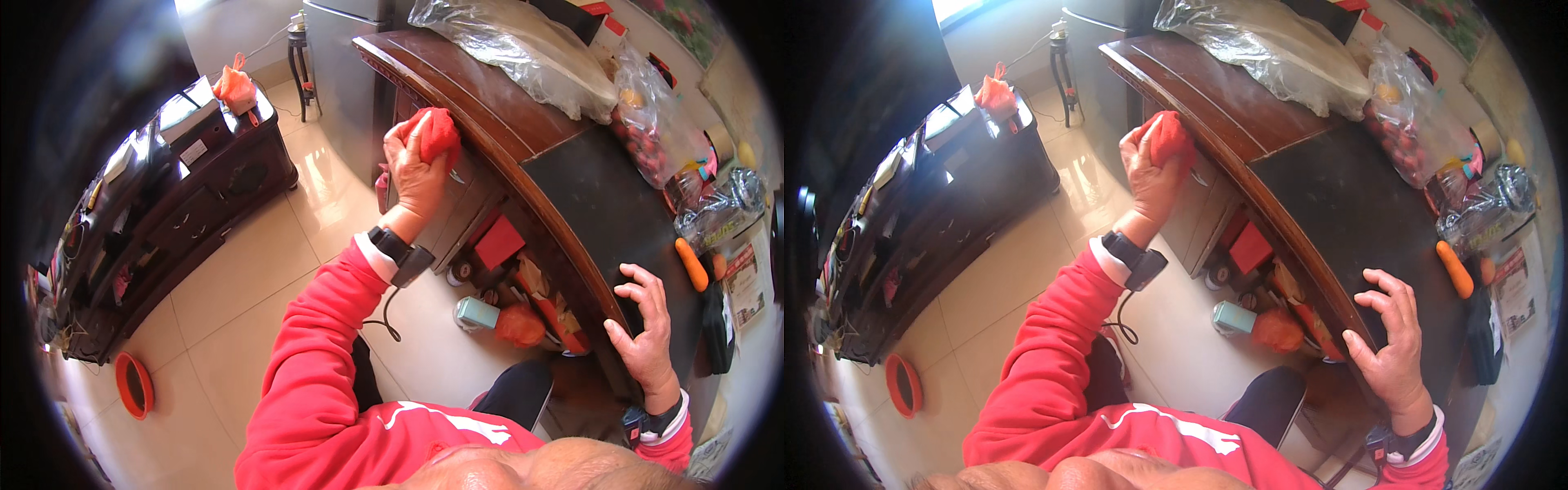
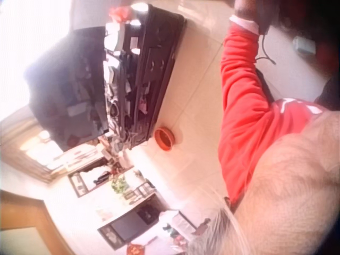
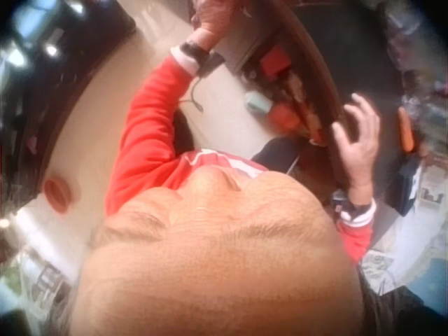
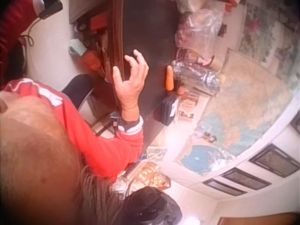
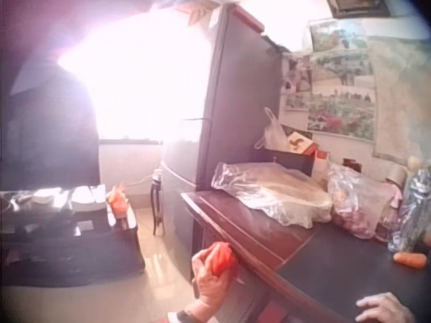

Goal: The person sits on the floor and wipes the interior and exterior surfaces of a wooden cabinet using a red cloth. They clean the inside of an open drawer, the cabinet sides, and the top surface, moving items slightly to reach different areas.

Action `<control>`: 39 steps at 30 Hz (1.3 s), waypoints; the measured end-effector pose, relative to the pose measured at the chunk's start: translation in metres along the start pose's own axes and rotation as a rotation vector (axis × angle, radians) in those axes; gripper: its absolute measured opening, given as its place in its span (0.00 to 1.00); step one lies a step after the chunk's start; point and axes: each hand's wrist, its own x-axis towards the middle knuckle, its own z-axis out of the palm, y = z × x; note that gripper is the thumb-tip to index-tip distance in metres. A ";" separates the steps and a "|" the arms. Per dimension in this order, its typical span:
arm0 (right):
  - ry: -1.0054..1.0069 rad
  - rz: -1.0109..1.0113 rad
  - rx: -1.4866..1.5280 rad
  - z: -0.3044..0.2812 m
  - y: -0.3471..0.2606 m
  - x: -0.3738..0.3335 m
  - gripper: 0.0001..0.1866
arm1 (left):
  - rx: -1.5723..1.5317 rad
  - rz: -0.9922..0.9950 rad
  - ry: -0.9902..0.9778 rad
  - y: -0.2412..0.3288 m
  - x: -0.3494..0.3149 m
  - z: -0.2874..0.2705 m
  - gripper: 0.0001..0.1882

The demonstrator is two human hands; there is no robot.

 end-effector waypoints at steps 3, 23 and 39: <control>-0.003 0.002 -0.016 0.000 0.001 0.001 0.23 | -0.036 0.003 -0.002 -0.020 0.024 -0.002 0.30; -0.037 0.035 0.011 -0.001 0.012 0.008 0.25 | 0.080 -0.287 0.084 -0.184 0.195 0.006 0.18; 0.017 -0.050 -0.050 0.001 0.002 0.002 0.24 | -0.012 0.188 -0.131 0.035 -0.105 0.032 0.36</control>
